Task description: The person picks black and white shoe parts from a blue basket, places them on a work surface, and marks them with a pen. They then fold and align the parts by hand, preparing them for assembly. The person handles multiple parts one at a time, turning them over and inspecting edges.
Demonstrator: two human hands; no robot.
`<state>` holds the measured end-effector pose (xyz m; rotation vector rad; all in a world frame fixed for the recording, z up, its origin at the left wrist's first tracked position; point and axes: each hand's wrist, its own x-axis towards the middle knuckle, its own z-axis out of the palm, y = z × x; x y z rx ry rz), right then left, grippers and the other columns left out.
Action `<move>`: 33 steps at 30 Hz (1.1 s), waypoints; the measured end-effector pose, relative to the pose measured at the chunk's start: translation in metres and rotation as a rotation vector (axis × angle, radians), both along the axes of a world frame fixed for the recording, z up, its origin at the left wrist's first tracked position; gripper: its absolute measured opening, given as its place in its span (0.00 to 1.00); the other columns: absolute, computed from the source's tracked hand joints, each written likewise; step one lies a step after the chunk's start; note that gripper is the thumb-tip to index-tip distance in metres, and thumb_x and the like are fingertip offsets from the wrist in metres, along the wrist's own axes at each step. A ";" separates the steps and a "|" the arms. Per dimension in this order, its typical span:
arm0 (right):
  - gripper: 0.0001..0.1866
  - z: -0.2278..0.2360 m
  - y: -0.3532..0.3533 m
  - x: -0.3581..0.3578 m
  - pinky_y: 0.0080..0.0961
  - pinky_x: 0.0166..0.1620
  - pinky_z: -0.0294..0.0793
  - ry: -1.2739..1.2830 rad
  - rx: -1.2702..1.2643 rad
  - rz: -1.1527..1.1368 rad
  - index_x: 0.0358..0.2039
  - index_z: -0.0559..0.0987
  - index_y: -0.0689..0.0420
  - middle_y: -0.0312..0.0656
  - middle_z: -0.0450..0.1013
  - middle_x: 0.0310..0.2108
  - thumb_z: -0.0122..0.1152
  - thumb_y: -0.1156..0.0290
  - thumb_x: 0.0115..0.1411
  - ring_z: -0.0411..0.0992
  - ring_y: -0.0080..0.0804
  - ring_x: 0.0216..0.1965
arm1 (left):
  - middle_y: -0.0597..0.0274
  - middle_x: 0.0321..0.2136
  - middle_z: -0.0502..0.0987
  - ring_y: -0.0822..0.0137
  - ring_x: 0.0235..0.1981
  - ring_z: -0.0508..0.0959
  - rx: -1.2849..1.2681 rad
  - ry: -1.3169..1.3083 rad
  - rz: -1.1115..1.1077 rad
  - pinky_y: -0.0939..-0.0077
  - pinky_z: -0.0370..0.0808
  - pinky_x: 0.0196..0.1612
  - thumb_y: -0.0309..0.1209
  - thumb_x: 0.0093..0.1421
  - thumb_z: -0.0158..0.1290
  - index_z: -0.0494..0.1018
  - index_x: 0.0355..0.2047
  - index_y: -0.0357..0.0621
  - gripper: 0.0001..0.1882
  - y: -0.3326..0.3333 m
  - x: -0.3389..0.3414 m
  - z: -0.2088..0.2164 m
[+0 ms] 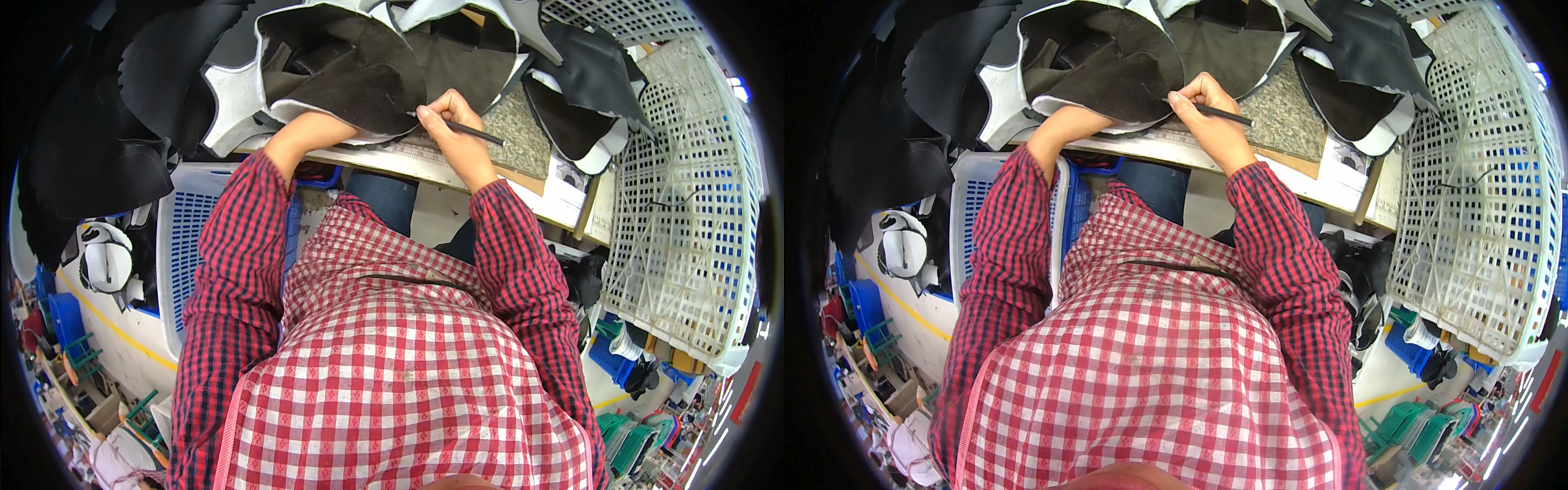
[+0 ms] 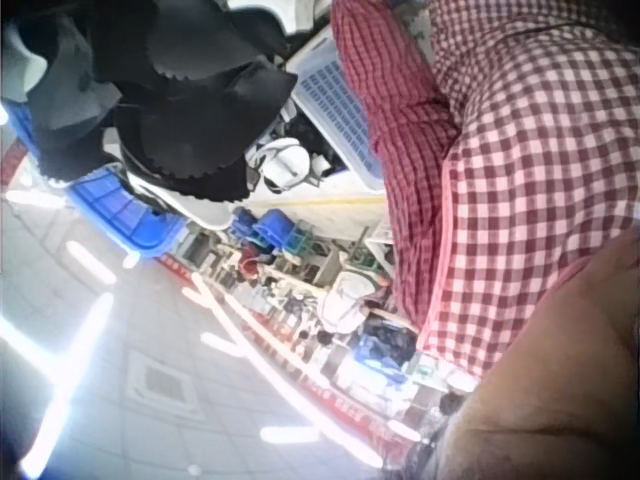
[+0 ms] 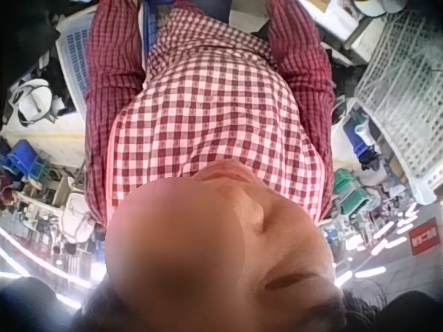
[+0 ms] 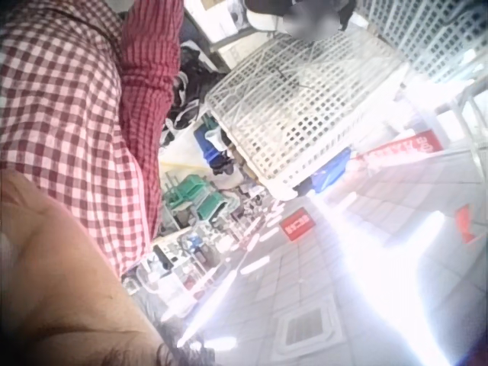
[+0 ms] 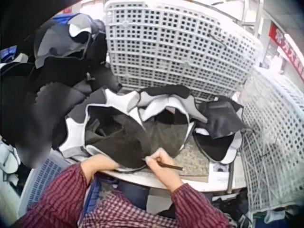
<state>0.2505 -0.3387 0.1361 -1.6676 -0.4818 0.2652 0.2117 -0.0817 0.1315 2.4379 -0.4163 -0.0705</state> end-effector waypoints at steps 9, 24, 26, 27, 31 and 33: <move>0.13 -0.009 0.011 0.005 0.18 0.32 0.67 -0.021 -0.043 -0.053 0.29 0.74 0.57 0.28 0.73 0.23 0.68 0.66 0.66 0.66 0.12 0.27 | 0.59 0.46 0.83 0.66 0.36 0.77 -0.524 0.248 0.262 0.73 0.76 0.45 0.47 0.69 0.53 0.61 0.72 0.42 0.36 -0.009 0.042 0.003; 0.15 -0.014 0.016 0.007 0.25 0.29 0.70 -0.267 -0.216 -0.104 0.26 0.75 0.60 0.36 0.74 0.20 0.70 0.65 0.62 0.69 0.20 0.24 | 0.61 0.27 0.77 0.67 0.26 0.76 -0.046 -0.165 0.175 0.69 0.73 0.35 0.39 0.59 0.66 0.79 0.42 0.48 0.15 -0.011 0.042 -0.019; 0.15 -0.015 0.017 0.007 0.25 0.29 0.70 -0.266 -0.202 -0.114 0.26 0.75 0.60 0.36 0.73 0.20 0.71 0.65 0.62 0.68 0.19 0.24 | 0.61 0.29 0.78 0.67 0.29 0.76 -0.052 -0.096 0.190 0.69 0.73 0.37 0.39 0.59 0.66 0.79 0.42 0.47 0.14 -0.011 0.045 -0.021; 0.15 -0.015 0.018 0.006 0.25 0.29 0.69 -0.258 -0.194 -0.115 0.27 0.75 0.60 0.35 0.73 0.20 0.70 0.65 0.63 0.68 0.19 0.24 | 0.60 0.29 0.78 0.67 0.29 0.76 -0.033 -0.072 0.211 0.69 0.73 0.37 0.39 0.59 0.66 0.80 0.42 0.47 0.15 -0.012 0.044 -0.022; 0.16 -0.011 0.011 0.003 0.18 0.30 0.64 -0.123 -0.075 -0.094 0.27 0.73 0.57 0.29 0.68 0.22 0.69 0.65 0.65 0.63 0.14 0.27 | 0.56 0.32 0.81 0.62 0.31 0.78 -0.067 -0.127 0.245 0.64 0.74 0.38 0.41 0.61 0.64 0.80 0.44 0.44 0.17 -0.026 0.027 -0.015; 0.11 -0.004 -0.010 0.006 0.16 0.30 0.64 -0.071 0.091 -0.169 0.32 0.76 0.57 0.31 0.71 0.26 0.61 0.66 0.71 0.65 0.14 0.27 | 0.46 0.39 0.83 0.50 0.35 0.81 -0.033 -0.372 0.225 0.55 0.74 0.41 0.42 0.63 0.62 0.80 0.49 0.41 0.20 -0.039 0.003 -0.002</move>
